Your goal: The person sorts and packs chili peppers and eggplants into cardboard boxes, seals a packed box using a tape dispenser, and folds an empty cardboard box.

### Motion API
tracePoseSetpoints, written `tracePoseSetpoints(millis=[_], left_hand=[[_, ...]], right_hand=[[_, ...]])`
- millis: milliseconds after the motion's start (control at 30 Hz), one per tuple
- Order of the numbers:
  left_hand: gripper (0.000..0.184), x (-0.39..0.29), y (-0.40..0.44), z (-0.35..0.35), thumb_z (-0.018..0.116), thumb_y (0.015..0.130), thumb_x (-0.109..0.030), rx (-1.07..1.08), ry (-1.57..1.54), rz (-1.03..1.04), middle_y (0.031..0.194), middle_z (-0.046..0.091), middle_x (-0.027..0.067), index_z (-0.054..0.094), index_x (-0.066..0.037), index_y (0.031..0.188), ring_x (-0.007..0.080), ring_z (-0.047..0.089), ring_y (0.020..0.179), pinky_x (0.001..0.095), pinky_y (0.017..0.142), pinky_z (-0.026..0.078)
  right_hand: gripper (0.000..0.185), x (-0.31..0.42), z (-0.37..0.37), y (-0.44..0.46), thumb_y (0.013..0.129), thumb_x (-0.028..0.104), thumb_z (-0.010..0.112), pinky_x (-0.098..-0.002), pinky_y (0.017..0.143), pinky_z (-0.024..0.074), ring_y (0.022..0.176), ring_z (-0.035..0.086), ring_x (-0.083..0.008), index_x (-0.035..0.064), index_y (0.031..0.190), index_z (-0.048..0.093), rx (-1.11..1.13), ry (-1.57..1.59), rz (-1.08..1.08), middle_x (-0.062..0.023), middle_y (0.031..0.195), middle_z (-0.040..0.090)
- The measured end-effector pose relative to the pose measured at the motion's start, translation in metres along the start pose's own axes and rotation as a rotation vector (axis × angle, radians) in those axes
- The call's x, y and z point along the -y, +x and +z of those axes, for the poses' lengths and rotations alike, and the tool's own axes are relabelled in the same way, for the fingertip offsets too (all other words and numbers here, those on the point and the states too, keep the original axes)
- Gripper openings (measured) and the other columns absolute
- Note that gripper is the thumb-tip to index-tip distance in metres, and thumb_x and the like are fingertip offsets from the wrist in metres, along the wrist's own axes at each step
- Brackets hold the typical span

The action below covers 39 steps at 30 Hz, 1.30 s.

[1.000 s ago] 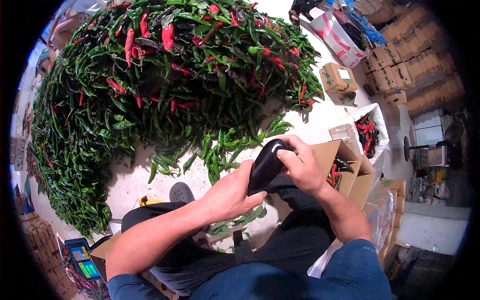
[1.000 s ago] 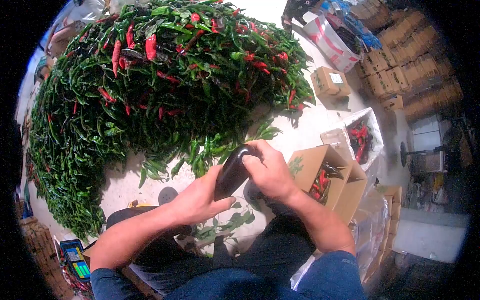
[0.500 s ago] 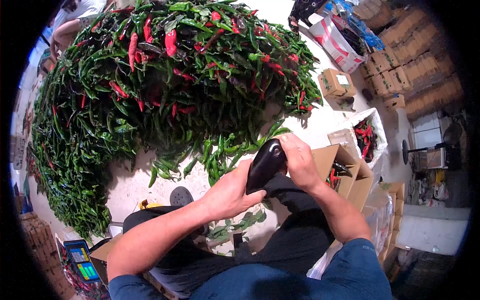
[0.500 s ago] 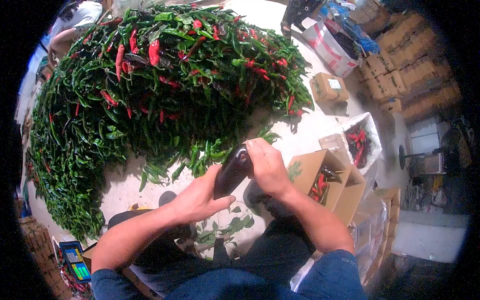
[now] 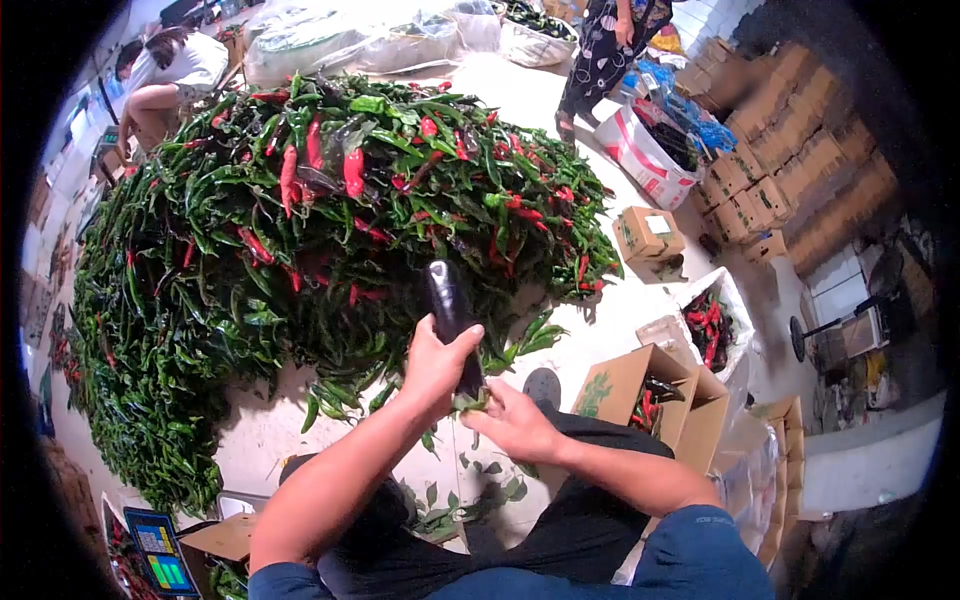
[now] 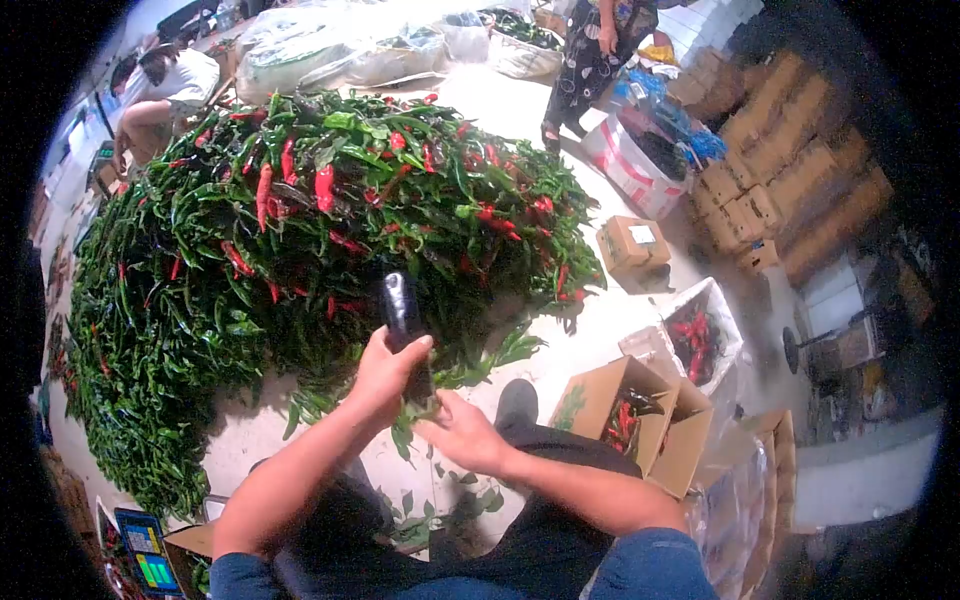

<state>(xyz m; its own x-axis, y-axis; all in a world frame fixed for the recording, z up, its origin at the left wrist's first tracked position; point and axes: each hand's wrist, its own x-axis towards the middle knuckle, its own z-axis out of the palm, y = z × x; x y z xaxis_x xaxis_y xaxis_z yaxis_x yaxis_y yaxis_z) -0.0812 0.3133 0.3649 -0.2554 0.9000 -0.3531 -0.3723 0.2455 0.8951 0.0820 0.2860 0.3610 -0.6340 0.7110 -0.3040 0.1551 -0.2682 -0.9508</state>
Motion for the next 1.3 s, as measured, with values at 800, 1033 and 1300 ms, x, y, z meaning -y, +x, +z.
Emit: tracePoseSetpoints(millis=[800, 1033, 1300], left_hand=[[0.047, 0.005, -0.018, 0.006, 0.067, 0.092, -0.024, 0.869, 1.384, 0.518, 0.123, 0.062, 0.0203, 0.053, -0.001, 0.131, 0.0325, 0.063, 0.112, 0.0447, 0.097, 0.054], [0.058, 0.01, -0.052, -0.013, 0.065, 0.085, -0.023, 0.941, 1.437, 0.69, 0.107, 0.062, 0.0151, 0.049, -0.007, 0.138, 0.0314, 0.067, 0.094, 0.0449, 0.073, 0.054], [0.062, -0.002, -0.048, -0.027, 0.065, 0.083, -0.019, 0.942, 1.48, 0.693, 0.112, 0.06, 0.0154, 0.047, -0.003, 0.14, 0.0312, 0.064, 0.096, 0.0422, 0.076, 0.05]], right_hand=[[0.023, 0.209, -0.266, 0.159, 0.092, 0.033, 0.061, -0.0234, 0.035, 0.0402, 0.045, 0.05, -0.0101, 0.0133, 0.081, 0.057, -0.739, 0.222, -0.101, 0.0005, 0.063, 0.054], [0.032, 0.328, -0.397, 0.163, 0.091, 0.047, 0.055, -0.0214, 0.034, 0.0245, 0.04, 0.034, -0.007, 0.0225, 0.072, 0.047, -0.979, 0.307, -0.239, 0.0068, 0.056, 0.038], [0.035, 0.334, -0.414, 0.19, 0.093, 0.047, 0.056, -0.0216, 0.034, 0.0214, 0.039, 0.031, -0.0068, 0.019, 0.074, 0.047, -1.077, 0.221, -0.335, 0.0065, 0.055, 0.035]])
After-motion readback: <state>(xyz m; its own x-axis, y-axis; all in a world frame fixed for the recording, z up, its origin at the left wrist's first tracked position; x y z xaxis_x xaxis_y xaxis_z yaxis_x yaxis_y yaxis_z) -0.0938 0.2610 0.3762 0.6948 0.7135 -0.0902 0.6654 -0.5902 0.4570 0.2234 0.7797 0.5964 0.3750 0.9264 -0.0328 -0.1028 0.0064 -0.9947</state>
